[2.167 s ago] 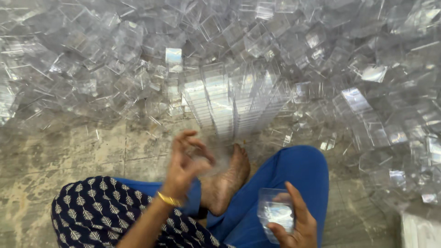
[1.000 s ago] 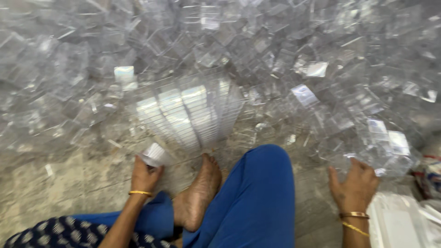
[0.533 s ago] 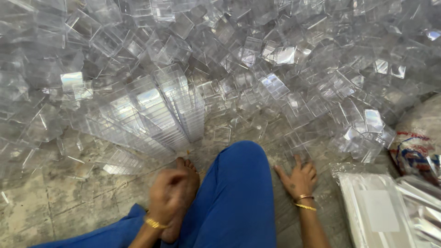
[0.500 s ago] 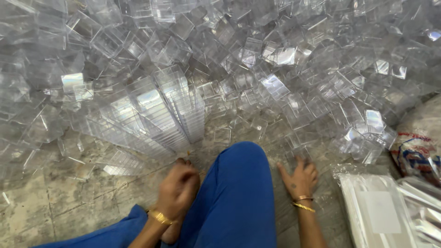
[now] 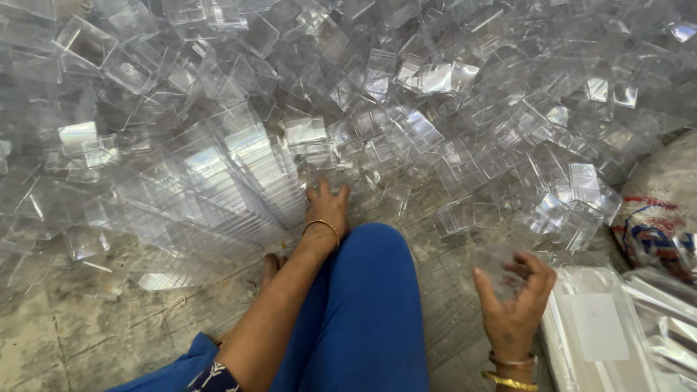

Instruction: The person sits on the floor among a large pile of clear plastic boxes and assembles them one at a time, picking up box bodies and lids, folding and snapping the pieces together, and placing finished boxes onto a growing stack in front of them.

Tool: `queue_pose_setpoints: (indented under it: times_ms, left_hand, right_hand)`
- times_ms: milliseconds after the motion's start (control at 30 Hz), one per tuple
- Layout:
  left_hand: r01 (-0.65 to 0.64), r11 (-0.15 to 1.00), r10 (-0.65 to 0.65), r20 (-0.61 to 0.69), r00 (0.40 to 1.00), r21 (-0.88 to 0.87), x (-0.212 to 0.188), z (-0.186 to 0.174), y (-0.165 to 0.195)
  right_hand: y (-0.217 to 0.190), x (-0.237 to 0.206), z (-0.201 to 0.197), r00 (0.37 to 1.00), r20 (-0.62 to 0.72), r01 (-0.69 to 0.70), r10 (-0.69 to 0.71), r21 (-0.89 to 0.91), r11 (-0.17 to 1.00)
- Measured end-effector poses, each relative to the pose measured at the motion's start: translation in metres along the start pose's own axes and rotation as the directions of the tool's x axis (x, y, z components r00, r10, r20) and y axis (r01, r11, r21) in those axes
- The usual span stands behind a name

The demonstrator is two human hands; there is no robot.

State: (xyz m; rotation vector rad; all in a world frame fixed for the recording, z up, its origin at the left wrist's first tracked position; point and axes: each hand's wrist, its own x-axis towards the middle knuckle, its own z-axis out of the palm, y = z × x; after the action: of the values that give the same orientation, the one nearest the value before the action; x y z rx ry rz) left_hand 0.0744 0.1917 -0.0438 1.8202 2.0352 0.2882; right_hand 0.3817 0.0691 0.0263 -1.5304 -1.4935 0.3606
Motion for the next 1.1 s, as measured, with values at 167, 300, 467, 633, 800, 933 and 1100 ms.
queue_pose_setpoints:
  times_ms: [167,300,467,633,800,933,1100]
  left_hand:
    - [-0.015,0.947,-0.038,-0.158,0.987,-0.319,-0.016,-0.025,0.012]
    - [-0.302,0.704,0.049,-0.381,0.923,-0.643,-0.067,-0.07,0.045]
    - [-0.522,0.414,0.533,-0.266,0.803,-0.746,-0.147,-0.097,0.08]
    - [-0.289,0.379,0.549,-0.038,0.835,-0.879,-0.167,-0.103,0.084]
    - [-0.71,0.315,0.78,-0.254,0.572,-0.631,-0.162,-0.103,0.078]
    - [-0.751,0.33,0.74,-0.337,0.582,-0.573,-0.166,-0.1,0.064]
    - [-0.605,0.41,0.625,-0.273,0.731,-0.682,-0.18,-0.1,0.036]
  right_hand:
    - [-0.036,-0.001,-0.014,0.992,0.118,-0.072,0.055,0.144,0.987]
    - [-0.046,-0.008,-0.02,0.917,0.366,-0.346,0.159,0.532,0.773]
    - [-0.058,-0.022,-0.013,0.852,0.523,-0.323,0.026,0.486,0.812]
    - [-0.074,-0.024,-0.017,0.841,0.531,-0.341,0.101,0.377,0.861]
    - [-0.089,-0.023,-0.021,0.832,0.555,-0.209,0.003,0.31,0.927]
    - [-0.066,-0.01,-0.032,0.773,0.632,-0.15,-0.052,0.261,0.954]
    - [0.053,0.1,-0.069,0.999,0.018,-0.033,0.044,-0.421,0.906]
